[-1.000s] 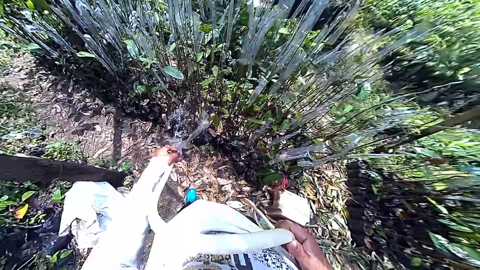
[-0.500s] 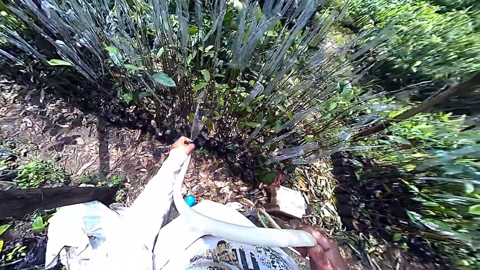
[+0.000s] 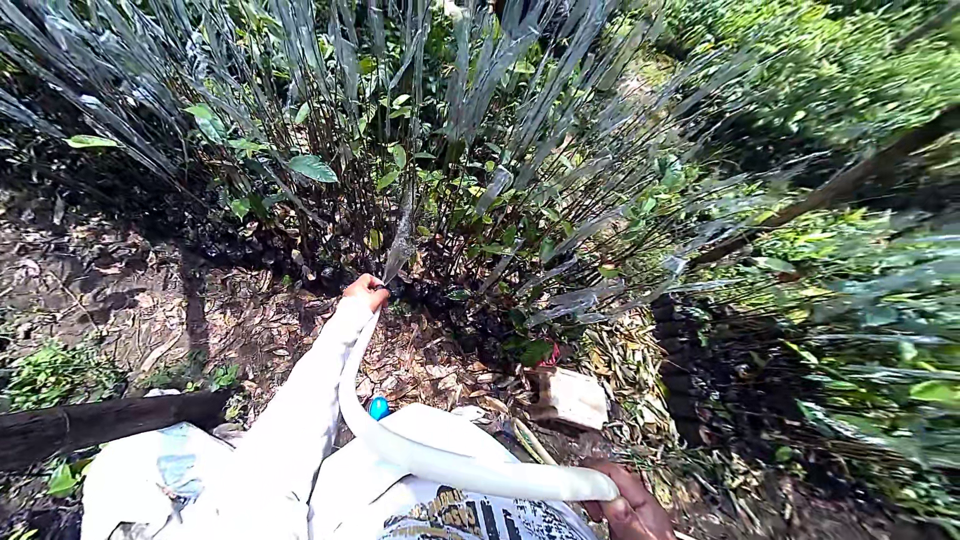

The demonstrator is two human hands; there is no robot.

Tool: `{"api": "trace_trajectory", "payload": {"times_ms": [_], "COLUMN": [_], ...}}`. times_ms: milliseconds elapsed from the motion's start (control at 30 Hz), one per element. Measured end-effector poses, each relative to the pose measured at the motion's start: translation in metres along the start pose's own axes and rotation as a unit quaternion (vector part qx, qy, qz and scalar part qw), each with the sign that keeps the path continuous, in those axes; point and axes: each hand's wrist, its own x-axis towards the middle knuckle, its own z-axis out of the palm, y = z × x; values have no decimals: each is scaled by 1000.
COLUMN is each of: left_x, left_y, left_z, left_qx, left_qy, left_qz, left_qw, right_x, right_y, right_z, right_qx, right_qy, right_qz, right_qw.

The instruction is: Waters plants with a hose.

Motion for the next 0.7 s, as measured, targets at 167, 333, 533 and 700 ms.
{"api": "trace_trajectory", "payload": {"times_ms": [167,333,533,700], "left_x": [8,21,48,76], "left_y": [0,6,16,21], "left_z": [-15,-31,-53,-57], "left_qx": [-8,-56,-27,-47], "left_qy": [11,11,1,-3], "left_qz": [8,26,41,45], "left_qw": [1000,998,999,998], "right_x": [8,23,42,69], "right_y": [0,-4,-1,-6], "right_z": [5,24,48,52], "right_qx": [-32,-28,-36,-89], "right_qy": [-4,2,16,24], "right_qz": [13,15,12,21], "right_qw": [999,999,999,996]}}
